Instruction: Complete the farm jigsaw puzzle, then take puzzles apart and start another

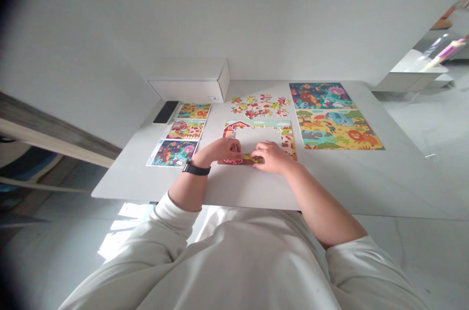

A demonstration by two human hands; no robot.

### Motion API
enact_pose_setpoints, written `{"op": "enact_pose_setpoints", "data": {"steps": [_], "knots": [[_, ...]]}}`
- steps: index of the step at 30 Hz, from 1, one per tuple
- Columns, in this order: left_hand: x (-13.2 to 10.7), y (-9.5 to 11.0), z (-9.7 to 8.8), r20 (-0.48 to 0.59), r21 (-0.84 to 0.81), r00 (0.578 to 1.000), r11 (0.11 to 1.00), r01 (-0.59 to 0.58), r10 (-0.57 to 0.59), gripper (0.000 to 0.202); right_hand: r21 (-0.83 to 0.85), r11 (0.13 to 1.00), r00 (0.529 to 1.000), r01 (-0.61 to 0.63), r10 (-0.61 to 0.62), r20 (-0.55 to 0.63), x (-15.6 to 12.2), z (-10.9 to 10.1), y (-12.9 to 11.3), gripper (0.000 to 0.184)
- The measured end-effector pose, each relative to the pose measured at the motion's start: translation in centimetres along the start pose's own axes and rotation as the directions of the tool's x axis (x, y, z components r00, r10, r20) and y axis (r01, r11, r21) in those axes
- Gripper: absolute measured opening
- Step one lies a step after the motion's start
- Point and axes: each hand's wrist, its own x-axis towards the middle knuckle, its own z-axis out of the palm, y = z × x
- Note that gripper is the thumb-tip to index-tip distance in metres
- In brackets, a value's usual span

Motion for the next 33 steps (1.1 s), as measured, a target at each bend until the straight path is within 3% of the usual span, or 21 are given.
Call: {"op": "enact_pose_setpoints", "data": {"steps": [7, 14, 28, 33], "knots": [[0.0, -0.1, 0.6, -0.079, -0.031, 0.996, 0.999, -0.044, 0.041, 0.015, 0.001, 1.000, 1.000, -0.005, 0.005, 0.017, -0.1, 0.1, 0.2, 0.026], [-0.1, 0.3, 0.3, -0.009, 0.026, 1.000, 1.000, -0.012, 0.012, 0.017, -0.008, 1.000, 1.000, -0.004, 0.004, 0.000, -0.1, 0.1, 0.2, 0.020], [0.1, 0.0, 0.9, -0.053, 0.054, 0.998, 0.998, -0.025, 0.028, 0.014, -0.058, 0.998, 0.999, -0.035, 0.036, 0.028, 0.1, 0.5, 0.0, 0.019], [0.1, 0.1, 0.7, -0.155, 0.027, 0.987, 0.999, -0.031, 0.035, 0.013, 0.007, 0.999, 0.999, -0.043, 0.043, -0.014, 0.0, -0.5, -0.3, 0.020]]}}
